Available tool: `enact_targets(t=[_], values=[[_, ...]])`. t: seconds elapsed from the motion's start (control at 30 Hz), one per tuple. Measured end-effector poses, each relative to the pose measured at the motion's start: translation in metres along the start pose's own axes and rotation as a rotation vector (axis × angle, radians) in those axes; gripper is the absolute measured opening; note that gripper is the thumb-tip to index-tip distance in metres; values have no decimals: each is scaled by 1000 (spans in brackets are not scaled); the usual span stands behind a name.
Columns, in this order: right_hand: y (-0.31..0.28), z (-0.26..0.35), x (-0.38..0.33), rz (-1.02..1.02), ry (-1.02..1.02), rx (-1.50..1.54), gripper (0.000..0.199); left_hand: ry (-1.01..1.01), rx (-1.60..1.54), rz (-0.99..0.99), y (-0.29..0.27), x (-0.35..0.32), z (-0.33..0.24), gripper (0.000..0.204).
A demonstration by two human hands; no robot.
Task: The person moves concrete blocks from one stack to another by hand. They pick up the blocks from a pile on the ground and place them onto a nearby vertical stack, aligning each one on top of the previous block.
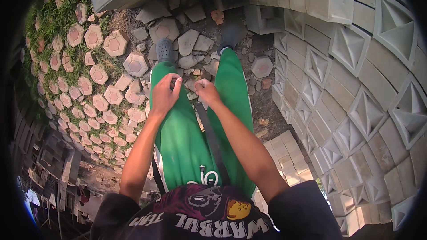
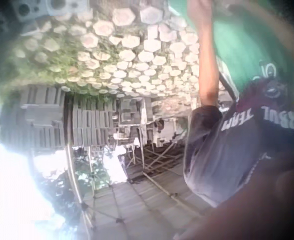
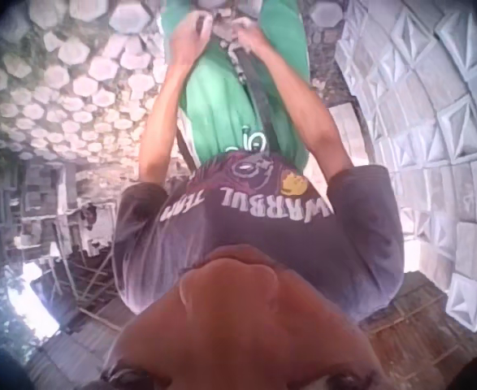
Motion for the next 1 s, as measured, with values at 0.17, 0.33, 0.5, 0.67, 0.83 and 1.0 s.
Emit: enact_targets(t=[0.17, 0.33, 0.5, 0.67, 0.83, 1.0], values=[[-108, -21, 91, 81, 64, -31, 31, -130, -1, -138, 65, 75, 41, 17], [-276, -61, 164, -112, 190, 67, 34, -409, -60, 109, 188, 115, 96, 25], [-419, -65, 206, -360, 181, 218, 35, -388, -285, 254, 284, 153, 102, 25], [-475, -62, 245, -534, 164, 665, 57, -341, -278, 324, 334, 235, 102, 32], [-491, -65, 295, -335, 44, 1005, 49, -415, -25, 340, 346, 316, 75, 34], [-511, -98, 338, -389, -181, 1085, 44, -304, -69, 390, 366, 347, 51, 33]])
Point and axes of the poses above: each hand's wrist, its own x-axis towards the middle knuckle, its own y-axis out of the palm, z = x × y, the point moved 5 cm from there along x, towards the middle knuckle, and after that the axes turned 11 degrees about z, right-handed, at the moved point
